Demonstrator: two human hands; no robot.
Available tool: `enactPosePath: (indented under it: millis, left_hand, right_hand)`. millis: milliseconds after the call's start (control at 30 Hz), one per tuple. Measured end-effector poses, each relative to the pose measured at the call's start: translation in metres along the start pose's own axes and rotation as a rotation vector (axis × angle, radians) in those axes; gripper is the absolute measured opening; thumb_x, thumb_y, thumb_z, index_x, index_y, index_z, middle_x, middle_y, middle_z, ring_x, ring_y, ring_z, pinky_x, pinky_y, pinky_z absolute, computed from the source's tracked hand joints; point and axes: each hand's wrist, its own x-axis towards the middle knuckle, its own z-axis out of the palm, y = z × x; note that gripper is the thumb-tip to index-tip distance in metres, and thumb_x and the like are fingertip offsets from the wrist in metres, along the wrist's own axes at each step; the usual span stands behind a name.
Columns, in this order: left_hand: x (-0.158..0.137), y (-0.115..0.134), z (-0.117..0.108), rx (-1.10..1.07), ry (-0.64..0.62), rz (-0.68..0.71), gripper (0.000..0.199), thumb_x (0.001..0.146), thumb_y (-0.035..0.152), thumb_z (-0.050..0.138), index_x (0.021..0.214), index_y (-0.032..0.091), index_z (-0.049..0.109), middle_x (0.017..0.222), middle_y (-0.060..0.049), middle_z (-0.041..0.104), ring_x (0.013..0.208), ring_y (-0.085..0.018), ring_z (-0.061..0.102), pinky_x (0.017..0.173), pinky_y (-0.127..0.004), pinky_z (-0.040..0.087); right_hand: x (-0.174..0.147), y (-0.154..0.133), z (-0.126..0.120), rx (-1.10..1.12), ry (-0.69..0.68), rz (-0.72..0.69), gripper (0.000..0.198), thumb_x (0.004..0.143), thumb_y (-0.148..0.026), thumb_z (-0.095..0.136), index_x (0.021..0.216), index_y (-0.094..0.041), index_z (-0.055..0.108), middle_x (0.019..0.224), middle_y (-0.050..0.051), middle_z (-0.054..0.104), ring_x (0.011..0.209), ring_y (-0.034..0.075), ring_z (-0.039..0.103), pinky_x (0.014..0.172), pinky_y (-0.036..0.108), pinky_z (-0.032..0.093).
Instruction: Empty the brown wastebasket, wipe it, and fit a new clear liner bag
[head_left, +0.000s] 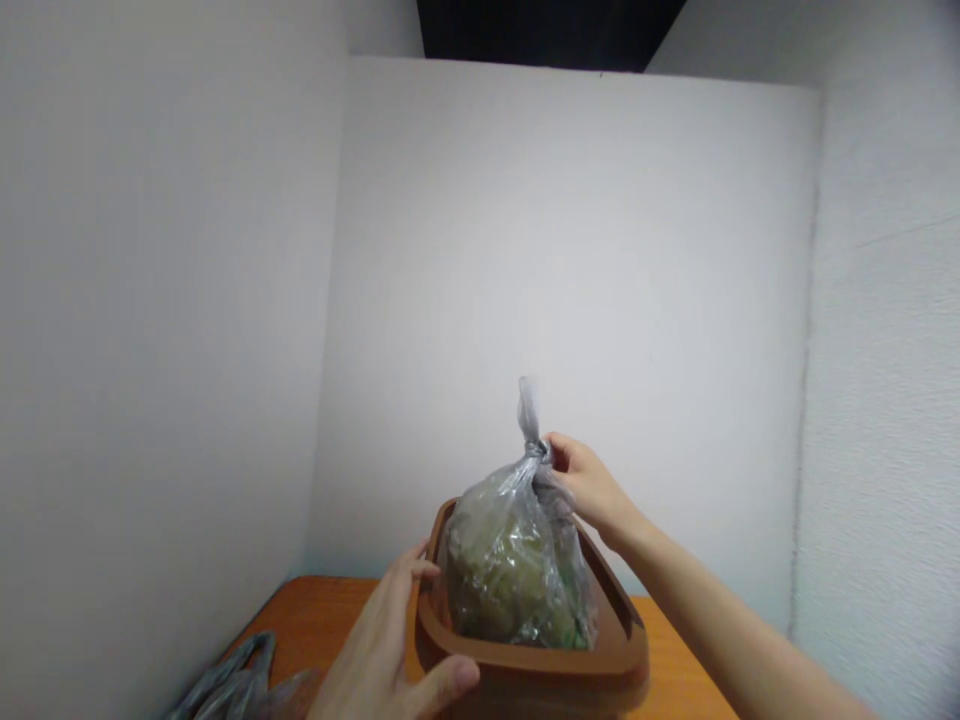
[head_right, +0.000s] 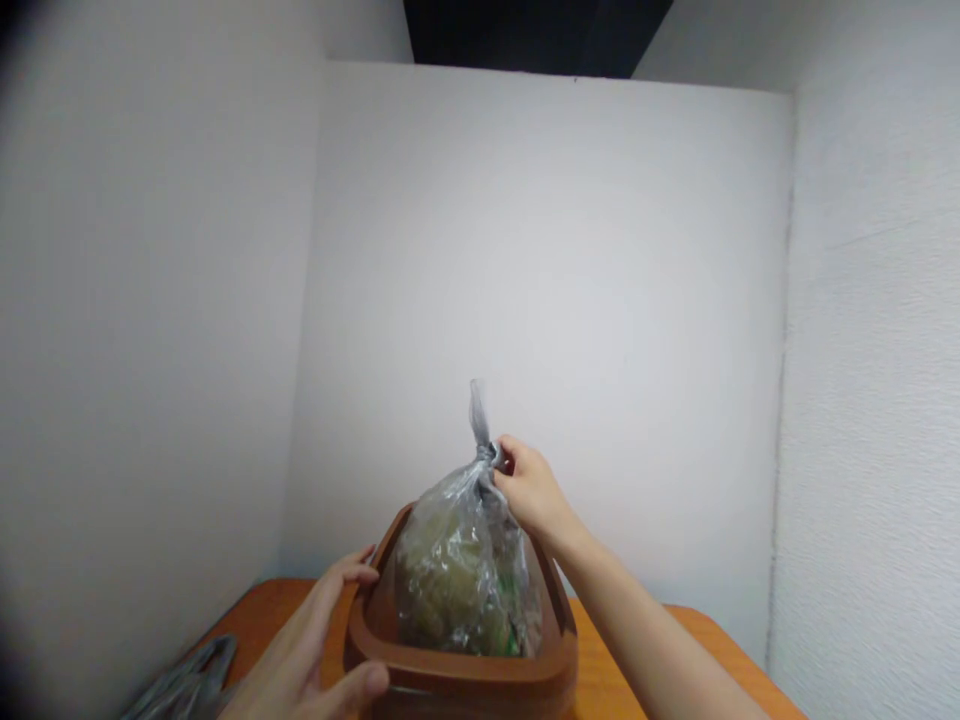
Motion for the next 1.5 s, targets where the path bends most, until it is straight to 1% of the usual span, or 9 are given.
enactPosePath:
  millis: [133, 267, 400, 633, 733, 867, 1200, 1367, 1500]
  left_hand:
    - [0.008, 0.015, -0.004, 0.089, 0.227, 0.044, 0.041, 0.092, 0.054, 0.046, 0.122, 0.027, 0.054, 0.145, -0.007, 0.048, 0.138, -0.027, 0.040, 0.115, -0.049, 0.030]
    - [0.040, 0.059, -0.007, 0.133, 0.112, 0.284, 0.022, 0.097, 0.039, 0.046, 0.098, 0.026, 0.063, 0.113, -0.001, 0.066, 0.114, -0.021, 0.057, 0.101, -0.036, 0.040]
    - [0.074, 0.086, 0.007, 0.249, -0.036, 0.359, 0.021, 0.084, 0.039, 0.067, 0.096, 0.021, 0.065, 0.102, -0.004, 0.067, 0.100, -0.025, 0.060, 0.086, -0.033, 0.042]
    - [0.099, 0.075, 0.022, 0.163, -0.154, 0.312, 0.007, 0.077, 0.020, 0.060, 0.070, 0.018, 0.059, 0.070, 0.000, 0.063, 0.069, -0.017, 0.055, 0.062, -0.027, 0.032]
    - [0.103, 0.071, 0.019, 0.107, -0.171, 0.295, 0.006, 0.074, 0.021, 0.063, 0.070, 0.018, 0.058, 0.069, 0.002, 0.061, 0.070, -0.015, 0.054, 0.063, -0.025, 0.034]
    - [0.110, 0.064, 0.014, 0.036, -0.207, 0.265, 0.013, 0.071, 0.025, 0.065, 0.068, 0.018, 0.055, 0.070, 0.002, 0.060, 0.072, -0.015, 0.054, 0.065, -0.023, 0.036]
    - [0.099, 0.025, -0.013, 0.064, -0.309, 0.124, 0.024, 0.068, 0.035, 0.071, 0.069, 0.018, 0.054, 0.063, 0.003, 0.056, 0.063, -0.015, 0.051, 0.056, -0.023, 0.036]
    - [0.097, 0.042, 0.001, 0.080, -0.373, 0.223, 0.039, 0.075, 0.047, 0.072, 0.100, 0.019, 0.065, 0.099, -0.003, 0.070, 0.090, -0.019, 0.060, 0.078, -0.026, 0.045]
    - [0.102, 0.049, 0.019, 0.138, -0.423, 0.254, 0.024, 0.072, 0.039, 0.074, 0.083, 0.018, 0.069, 0.078, 0.000, 0.069, 0.073, -0.016, 0.059, 0.064, -0.023, 0.042]
  right_hand:
    - [-0.016, 0.012, 0.002, -0.015, -0.119, 0.017, 0.004, 0.071, -0.021, 0.058, 0.072, -0.020, 0.054, 0.067, -0.003, 0.053, 0.066, 0.015, 0.051, 0.059, 0.026, 0.039]
    - [-0.024, 0.023, 0.006, -0.018, -0.164, 0.003, 0.004, 0.073, -0.020, 0.057, 0.073, -0.021, 0.053, 0.067, -0.004, 0.052, 0.066, 0.015, 0.050, 0.060, 0.027, 0.039]
    - [-0.028, 0.030, 0.011, -0.027, -0.173, -0.027, 0.010, 0.073, -0.016, 0.056, 0.081, -0.020, 0.054, 0.074, -0.002, 0.055, 0.071, 0.016, 0.053, 0.066, 0.030, 0.043]
    - [-0.052, 0.017, 0.000, -0.246, -0.142, -0.210, 0.043, 0.076, -0.006, 0.055, 0.114, -0.022, 0.044, 0.114, 0.007, 0.054, 0.102, 0.021, 0.056, 0.087, 0.037, 0.048]
    - [-0.058, 0.008, -0.007, -0.533, -0.159, -0.406, 0.036, 0.078, -0.003, 0.056, 0.107, -0.024, 0.051, 0.117, 0.008, 0.051, 0.114, 0.026, 0.047, 0.094, 0.042, 0.043]
    - [-0.054, 0.006, -0.015, -0.688, -0.159, -0.482, 0.016, 0.086, -0.009, 0.058, 0.092, -0.023, 0.056, 0.111, 0.007, 0.056, 0.108, 0.027, 0.048, 0.090, 0.044, 0.042]
    - [-0.060, 0.048, -0.038, -0.262, -0.104, -0.250, 0.012, 0.093, -0.026, 0.055, 0.083, -0.022, 0.060, 0.094, 0.004, 0.064, 0.094, 0.022, 0.056, 0.085, 0.037, 0.041]
    - [-0.068, 0.045, -0.021, -0.181, -0.170, -0.101, 0.014, 0.090, -0.030, 0.055, 0.083, -0.021, 0.064, 0.083, 0.003, 0.067, 0.083, 0.021, 0.058, 0.079, 0.035, 0.041]
    - [-0.071, 0.044, -0.016, -0.186, -0.183, -0.063, 0.014, 0.089, -0.028, 0.055, 0.082, -0.021, 0.064, 0.081, 0.002, 0.067, 0.080, 0.021, 0.058, 0.076, 0.035, 0.042]
